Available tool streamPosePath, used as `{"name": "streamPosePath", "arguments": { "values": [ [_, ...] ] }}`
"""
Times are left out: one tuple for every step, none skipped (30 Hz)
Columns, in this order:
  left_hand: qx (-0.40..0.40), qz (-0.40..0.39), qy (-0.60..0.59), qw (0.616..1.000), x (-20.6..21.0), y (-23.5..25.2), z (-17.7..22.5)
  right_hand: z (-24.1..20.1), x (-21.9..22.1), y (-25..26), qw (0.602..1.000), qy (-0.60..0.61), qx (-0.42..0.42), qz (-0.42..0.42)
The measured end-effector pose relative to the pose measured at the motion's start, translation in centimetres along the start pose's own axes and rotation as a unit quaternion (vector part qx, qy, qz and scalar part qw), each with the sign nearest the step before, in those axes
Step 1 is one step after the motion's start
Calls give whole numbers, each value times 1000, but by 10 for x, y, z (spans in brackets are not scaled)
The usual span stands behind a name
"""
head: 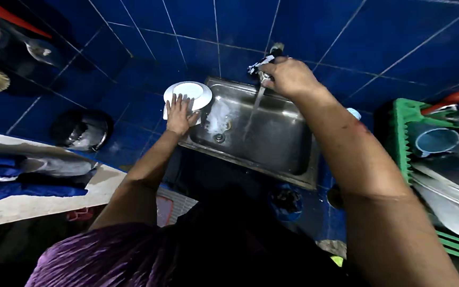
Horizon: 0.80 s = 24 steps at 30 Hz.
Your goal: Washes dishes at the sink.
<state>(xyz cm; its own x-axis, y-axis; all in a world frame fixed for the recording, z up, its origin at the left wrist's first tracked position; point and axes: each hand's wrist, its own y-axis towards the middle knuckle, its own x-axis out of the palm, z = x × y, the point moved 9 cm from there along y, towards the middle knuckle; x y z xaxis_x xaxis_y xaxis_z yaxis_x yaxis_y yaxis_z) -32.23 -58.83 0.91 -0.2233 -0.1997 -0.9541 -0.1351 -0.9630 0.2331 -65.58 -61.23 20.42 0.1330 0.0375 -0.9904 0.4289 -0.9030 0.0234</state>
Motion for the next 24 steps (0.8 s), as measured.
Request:
{"name": "streamPosePath", "arguments": {
  "values": [
    [-15,41,-19,999,-6,-21,0,4,1,-6,999,37,-5,37],
    [-36,71,-35,996,-10,-46,-1,11,4,-16,994,79,-2,80],
    [-66,87,-53,993,-11,-73,-6,22,13,-28,983,128,12,131],
    [-102,95,-68,988,-7,-103,-14,36,33,-43,967,177,37,180],
    [-142,99,-74,982,-2,-134,-23,54,66,-59,954,210,81,197],
    [-184,86,-76,976,7,-163,-33,76,115,-76,950,220,134,177],
    [-217,68,-73,971,15,-188,-39,102,172,-93,950,219,189,120],
    [-241,53,-65,967,21,-208,-43,129,227,-107,949,196,240,51],
    [-258,40,-57,964,27,-222,-44,154,272,-121,945,154,287,-23],
    [-267,25,-49,962,30,-228,-43,174,300,-131,936,115,325,-70],
    [-267,14,-38,963,32,-228,-41,186,315,-134,928,91,352,-85],
    [-264,4,-28,964,33,-225,-40,191,323,-130,928,67,361,-66],
    [-267,-4,-28,963,35,-223,-40,188,330,-122,927,46,369,-39],
    [-272,-5,-31,962,38,-224,-42,179,335,-113,920,30,390,-9],
    [-277,-11,-30,960,43,-226,-43,163,338,-100,908,26,418,20],
    [-279,-15,-25,960,47,-225,-45,138,337,-79,900,51,431,46],
    [-280,-17,-20,960,47,-223,-48,104,336,-51,904,97,412,58],
    [-285,-24,-19,958,47,-224,-49,64,341,-24,920,147,359,52],
    [-289,-28,-18,957,47,-225,-49,26,357,0,940,168,295,22],
    [-291,-26,-15,956,47,-225,-48,-7,372,20,948,200,246,14],
    [-292,-23,-13,956,47,-225,-48,-39,385,32,951,239,195,-16],
    [-289,-19,-11,957,47,-225,-47,-69,398,40,962,227,129,-81],
    [-288,-17,-9,957,46,-225,-47,-94,408,45,976,162,50,-135],
    [-288,-15,-9,958,45,-224,-47,-107,412,48,983,124,-1,-135]
  ]
}}
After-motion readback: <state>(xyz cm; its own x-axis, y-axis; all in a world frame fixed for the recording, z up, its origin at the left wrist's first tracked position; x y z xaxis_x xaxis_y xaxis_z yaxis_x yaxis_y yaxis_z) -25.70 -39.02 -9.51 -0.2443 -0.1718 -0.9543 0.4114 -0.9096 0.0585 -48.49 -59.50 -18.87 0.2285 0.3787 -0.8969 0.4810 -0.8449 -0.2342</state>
